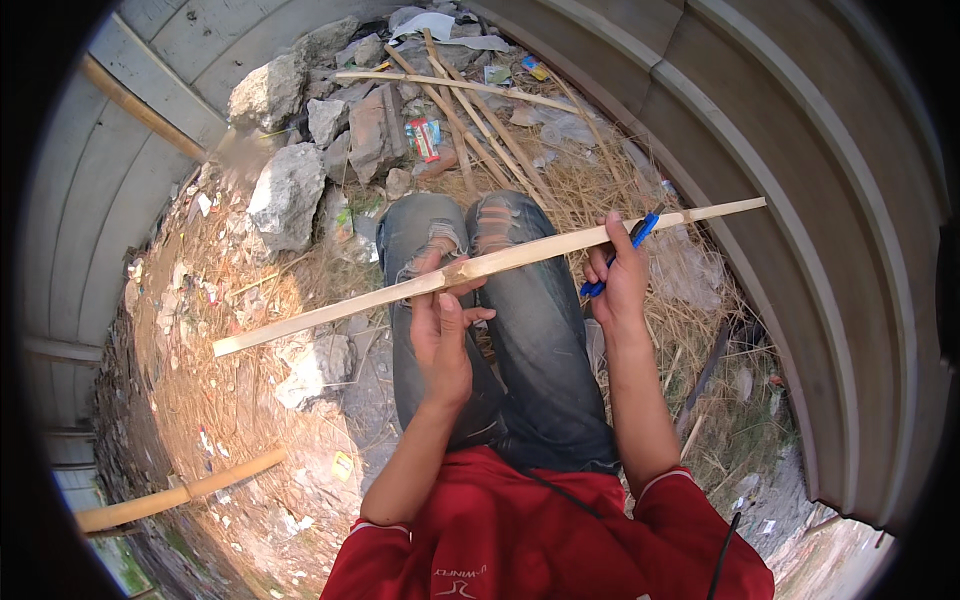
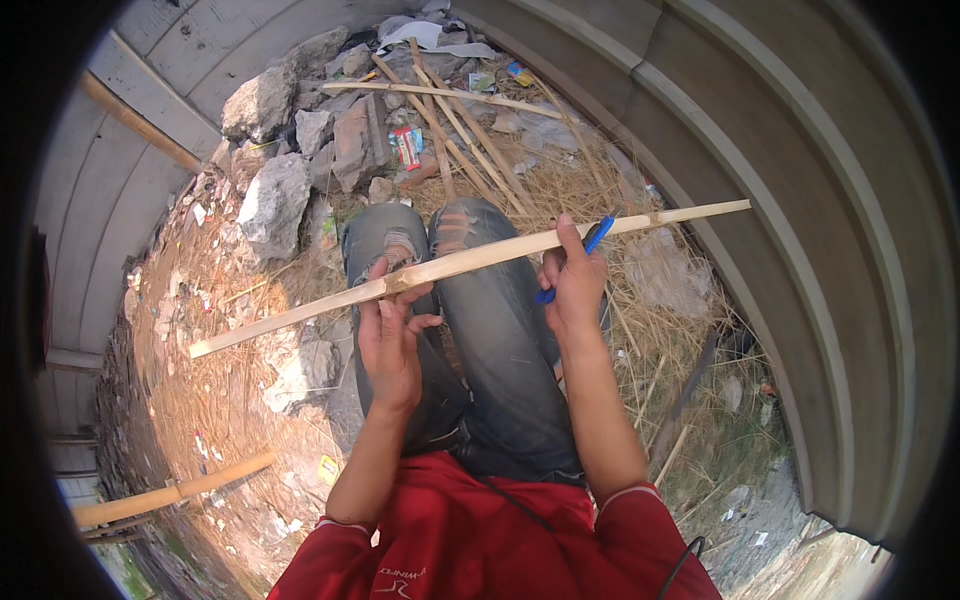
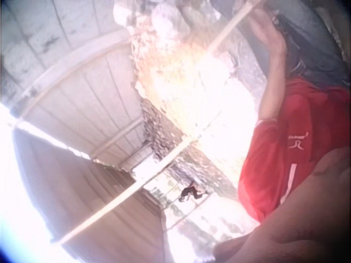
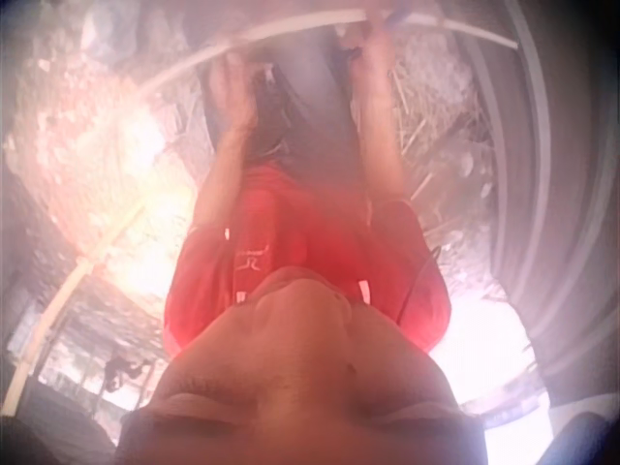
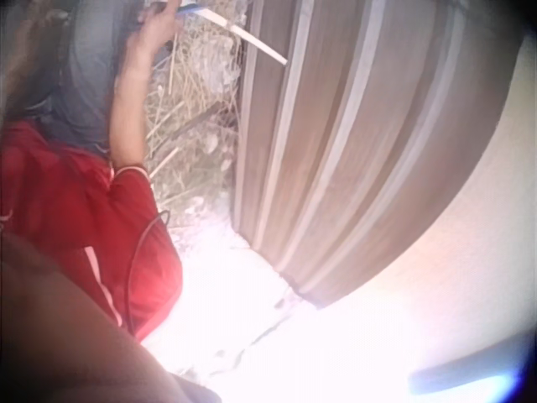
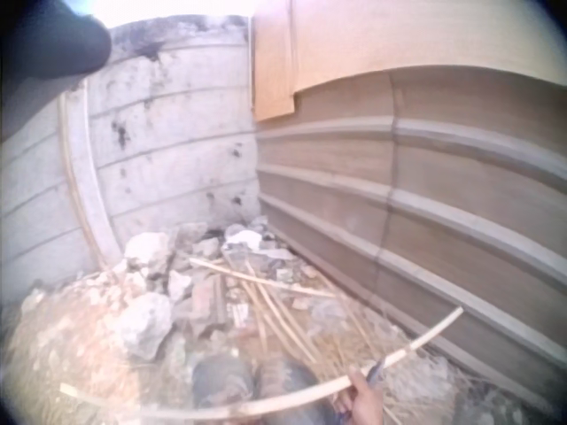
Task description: The person sits on the ground and uses a utility knife to shave thin strips from a bamboo stick. They hold the stick against their legs and scrape the blade along its length to remove the outer layer. The person then switches to a machete to split the bamboo stick lengthwise.
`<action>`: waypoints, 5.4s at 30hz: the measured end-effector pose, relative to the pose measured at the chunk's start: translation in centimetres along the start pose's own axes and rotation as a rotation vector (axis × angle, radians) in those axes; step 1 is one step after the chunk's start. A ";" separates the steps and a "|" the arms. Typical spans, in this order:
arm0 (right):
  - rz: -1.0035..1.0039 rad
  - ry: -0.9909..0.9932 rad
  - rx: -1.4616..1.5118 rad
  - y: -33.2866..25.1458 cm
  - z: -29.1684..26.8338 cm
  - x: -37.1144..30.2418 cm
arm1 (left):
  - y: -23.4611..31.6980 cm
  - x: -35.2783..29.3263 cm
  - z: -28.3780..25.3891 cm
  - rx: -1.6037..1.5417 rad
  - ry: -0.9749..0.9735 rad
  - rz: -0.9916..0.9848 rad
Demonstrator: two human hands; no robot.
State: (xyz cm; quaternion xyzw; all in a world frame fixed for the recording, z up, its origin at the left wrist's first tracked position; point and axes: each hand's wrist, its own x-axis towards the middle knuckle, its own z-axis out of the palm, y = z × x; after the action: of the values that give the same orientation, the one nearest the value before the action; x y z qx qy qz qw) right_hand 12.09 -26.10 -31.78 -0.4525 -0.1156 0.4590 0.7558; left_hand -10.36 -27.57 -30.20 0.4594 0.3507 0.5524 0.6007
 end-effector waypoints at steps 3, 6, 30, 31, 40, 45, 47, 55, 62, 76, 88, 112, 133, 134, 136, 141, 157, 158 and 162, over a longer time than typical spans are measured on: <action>0.019 0.038 0.038 -0.7 -2.1 1.1 | 1.5 0.6 -3.0 0.030 0.194 0.198; 0.066 0.076 0.040 -1.5 -3.6 2.2 | 4.2 2.6 -4.4 0.067 0.237 0.333; 0.137 0.390 -0.701 2.7 -24.6 0.2 | 15.3 18.3 10.2 0.329 -0.200 0.845; 0.260 0.342 -0.725 3.1 -25.6 -0.7 | 15.2 18.4 10.8 0.346 -0.194 0.856; 0.395 0.967 -1.744 11.6 -42.3 -11.3 | 14.8 20.4 16.8 0.291 -0.165 0.915; 0.604 1.047 -1.715 13.9 -47.6 -16.3 | 16.2 20.8 18.1 0.369 -0.315 0.822; 0.630 1.043 -1.695 13.6 -48.8 -16.4 | 16.7 21.0 18.5 0.348 -0.336 0.834; 0.777 1.062 -1.498 10.8 -49.5 -13.6 | 22.2 21.0 19.5 0.392 -0.208 1.040; 0.564 0.948 -1.518 8.4 -53.5 -13.2 | 17.3 25.2 20.6 0.566 -0.226 1.033; -0.257 0.457 -0.623 -6.5 -16.5 -5.4 | 16.5 28.3 23.0 0.602 -0.238 1.140; -0.523 -0.039 -0.423 -14.7 2.3 -9.4 | 16.3 28.4 21.7 0.675 -0.093 1.159; -0.131 0.057 -0.438 -12.7 -3.9 -7.3 | 16.4 31.9 18.0 0.511 -0.369 0.852; -0.926 -0.037 -0.228 -18.0 5.6 -12.0 | 16.3 31.0 17.8 0.551 -0.351 0.951; -0.919 -0.058 -0.306 -17.0 5.2 -11.7 | 16.1 30.9 18.3 0.515 -0.373 0.932; -0.901 -0.096 -0.464 -13.0 2.8 -9.9 | 15.9 30.5 19.1 0.525 -0.368 0.931; -0.118 -0.204 -0.588 -11.8 0.2 -9.4 | 15.4 31.5 18.2 0.489 -0.297 0.981; -0.604 -0.035 -1.106 -8.3 0.3 -6.6 | 15.0 29.0 22.4 0.576 -0.233 1.080; -0.443 -0.028 -1.178 -7.7 -0.2 -5.9 | 14.7 29.1 22.0 0.505 -0.274 1.023; -0.213 -0.126 -0.733 -8.3 -1.5 -6.0 | 14.5 28.9 21.5 0.439 -0.307 0.952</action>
State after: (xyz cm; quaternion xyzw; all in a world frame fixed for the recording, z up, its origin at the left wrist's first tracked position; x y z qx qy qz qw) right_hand 14.53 -33.22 -24.68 -0.6489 -0.3644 0.3329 0.5790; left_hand 8.83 -3.05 -6.98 0.7574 0.1190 0.6037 0.2185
